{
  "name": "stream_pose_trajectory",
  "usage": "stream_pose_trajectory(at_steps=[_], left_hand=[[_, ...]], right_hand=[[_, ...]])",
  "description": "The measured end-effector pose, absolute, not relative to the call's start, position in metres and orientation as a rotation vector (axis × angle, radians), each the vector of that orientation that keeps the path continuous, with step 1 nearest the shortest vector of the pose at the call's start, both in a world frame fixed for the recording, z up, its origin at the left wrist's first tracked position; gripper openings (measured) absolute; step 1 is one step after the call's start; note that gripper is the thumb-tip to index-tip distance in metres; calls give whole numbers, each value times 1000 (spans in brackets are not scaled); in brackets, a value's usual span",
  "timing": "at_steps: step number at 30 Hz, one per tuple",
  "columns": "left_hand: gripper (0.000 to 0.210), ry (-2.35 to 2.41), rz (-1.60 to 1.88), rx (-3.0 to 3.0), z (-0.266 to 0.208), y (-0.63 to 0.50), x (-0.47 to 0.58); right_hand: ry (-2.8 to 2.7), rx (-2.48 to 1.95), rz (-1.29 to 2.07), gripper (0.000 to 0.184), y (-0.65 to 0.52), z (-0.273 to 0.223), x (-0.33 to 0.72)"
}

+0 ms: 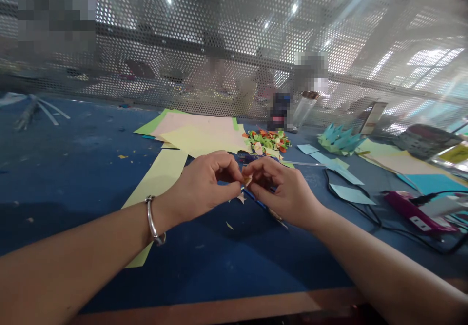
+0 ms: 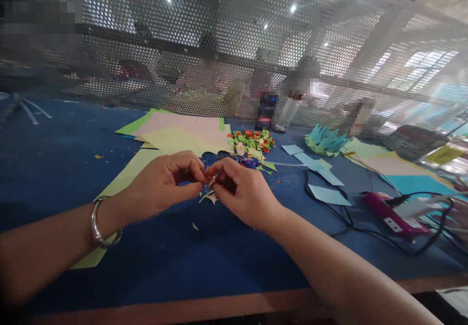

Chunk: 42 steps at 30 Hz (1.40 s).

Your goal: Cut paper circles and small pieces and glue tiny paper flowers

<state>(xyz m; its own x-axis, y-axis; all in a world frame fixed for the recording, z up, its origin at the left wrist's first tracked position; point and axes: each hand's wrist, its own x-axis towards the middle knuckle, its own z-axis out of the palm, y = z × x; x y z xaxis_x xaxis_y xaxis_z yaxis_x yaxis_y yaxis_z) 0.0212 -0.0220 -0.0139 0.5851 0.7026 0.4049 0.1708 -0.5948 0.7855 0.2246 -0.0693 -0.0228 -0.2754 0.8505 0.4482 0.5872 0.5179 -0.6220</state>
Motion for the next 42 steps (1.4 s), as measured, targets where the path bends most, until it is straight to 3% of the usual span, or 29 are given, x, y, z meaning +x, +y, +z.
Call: stream_pose_trajectory(at_steps=[15, 42], left_hand=[[6, 678, 1056, 2002, -11, -24, 23], [5, 733, 992, 1832, -7, -24, 24]], right_hand=[[-1931, -1135, 263, 14, -70, -23, 225], [-1849, -1151, 299, 9, -70, -24, 222]])
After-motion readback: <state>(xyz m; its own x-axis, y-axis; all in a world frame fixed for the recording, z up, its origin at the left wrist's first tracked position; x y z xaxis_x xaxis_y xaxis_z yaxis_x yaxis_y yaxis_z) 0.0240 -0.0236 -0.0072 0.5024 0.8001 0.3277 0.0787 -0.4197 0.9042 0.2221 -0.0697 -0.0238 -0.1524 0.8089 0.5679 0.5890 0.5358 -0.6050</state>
